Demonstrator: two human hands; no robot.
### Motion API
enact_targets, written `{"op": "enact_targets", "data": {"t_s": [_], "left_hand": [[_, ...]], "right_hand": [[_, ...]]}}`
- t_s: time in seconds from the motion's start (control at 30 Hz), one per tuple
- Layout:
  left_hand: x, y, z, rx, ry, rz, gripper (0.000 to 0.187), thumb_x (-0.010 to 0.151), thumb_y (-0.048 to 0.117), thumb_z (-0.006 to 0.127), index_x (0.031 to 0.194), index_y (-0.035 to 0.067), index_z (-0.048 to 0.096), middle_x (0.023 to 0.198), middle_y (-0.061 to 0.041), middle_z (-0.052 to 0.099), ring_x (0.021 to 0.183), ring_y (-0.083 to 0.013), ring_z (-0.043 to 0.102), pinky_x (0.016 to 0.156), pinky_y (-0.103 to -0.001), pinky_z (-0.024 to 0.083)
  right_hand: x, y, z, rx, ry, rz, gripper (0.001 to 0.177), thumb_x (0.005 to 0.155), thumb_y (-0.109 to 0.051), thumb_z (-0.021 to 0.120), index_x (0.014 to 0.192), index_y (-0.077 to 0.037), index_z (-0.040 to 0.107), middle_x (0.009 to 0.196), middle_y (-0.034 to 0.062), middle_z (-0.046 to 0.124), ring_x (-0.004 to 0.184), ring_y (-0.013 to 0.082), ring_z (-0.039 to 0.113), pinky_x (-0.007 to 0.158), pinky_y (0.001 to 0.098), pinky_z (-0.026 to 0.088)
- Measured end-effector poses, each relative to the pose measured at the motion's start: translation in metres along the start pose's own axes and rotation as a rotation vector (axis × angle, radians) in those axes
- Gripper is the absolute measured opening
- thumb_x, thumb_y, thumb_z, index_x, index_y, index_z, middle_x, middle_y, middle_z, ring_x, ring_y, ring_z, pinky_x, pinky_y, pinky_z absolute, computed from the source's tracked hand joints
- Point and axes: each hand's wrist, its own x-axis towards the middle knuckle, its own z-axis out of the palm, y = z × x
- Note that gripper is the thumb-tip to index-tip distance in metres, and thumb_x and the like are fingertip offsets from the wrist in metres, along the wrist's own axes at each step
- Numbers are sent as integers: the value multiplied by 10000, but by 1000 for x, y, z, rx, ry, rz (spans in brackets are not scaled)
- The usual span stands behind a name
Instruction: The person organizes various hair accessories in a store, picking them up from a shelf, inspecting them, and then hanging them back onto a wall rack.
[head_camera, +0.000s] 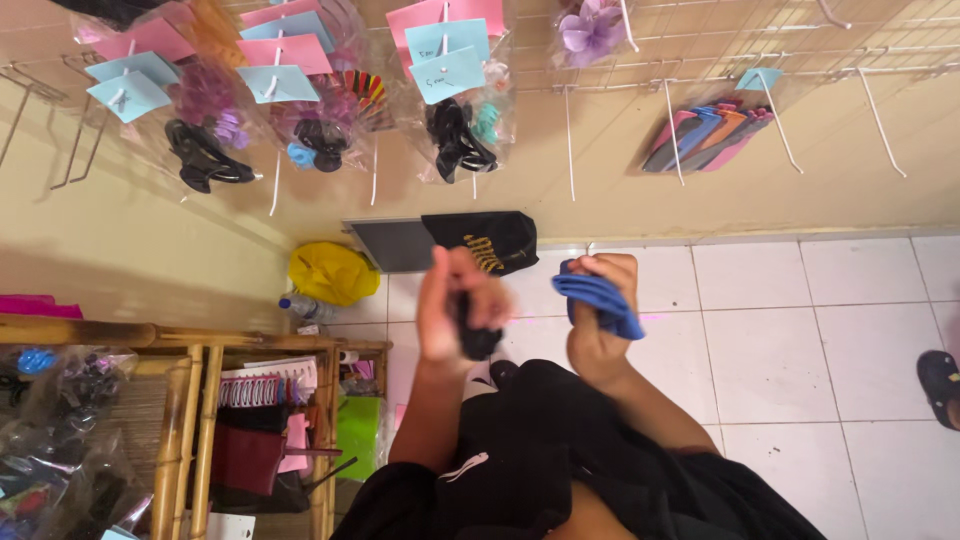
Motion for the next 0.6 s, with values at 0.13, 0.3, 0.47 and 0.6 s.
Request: {"op": "enact_targets", "data": {"t_s": [0.13, 0.3, 0.47, 0.6], "left_hand": [[9, -34, 16, 841, 295, 11, 633, 1174, 456, 237, 1393, -70, 513, 1395, -212, 599, 1332, -272, 570, 1191, -415, 403], [16, -40, 23, 809, 359, 127, 699, 1133, 454, 257, 1572, -85, 328, 1645, -236, 372, 1541, -288, 378, 1322, -417, 243], [-4, -47, 39, 790, 263, 56, 748, 1164, 491, 244, 1563, -129, 368, 1569, -322, 480, 1475, -384, 479, 1293, -466, 329], [-14, -39, 56, 1272, -46, 253, 880, 1037, 630, 266, 1540, -92, 288, 1551, -298, 389, 1488, -340, 399, 1267, -428, 291]], "right_hand": [[10, -25, 16, -344, -178, -160, 472, 1092, -241, 435, 1439, 78, 422, 1415, 272, 394, 1335, 366, 402, 1149, 439, 331], [-8, -25, 21, -244, -462, -109, 681, 1129, -476, 353, 1524, 77, 393, 1603, 324, 299, 1555, 438, 326, 1298, 473, 269], [-22, -24, 28, 99, -205, -103, 1105, 883, -714, 696, 1595, 14, 266, 1444, 123, 376, 1415, 256, 410, 1233, 409, 342], [-40, -39, 36, -20, -268, -137, 940, 1033, -536, 685, 1575, 35, 173, 1552, 146, 273, 1495, 276, 301, 1236, 416, 289]]}}
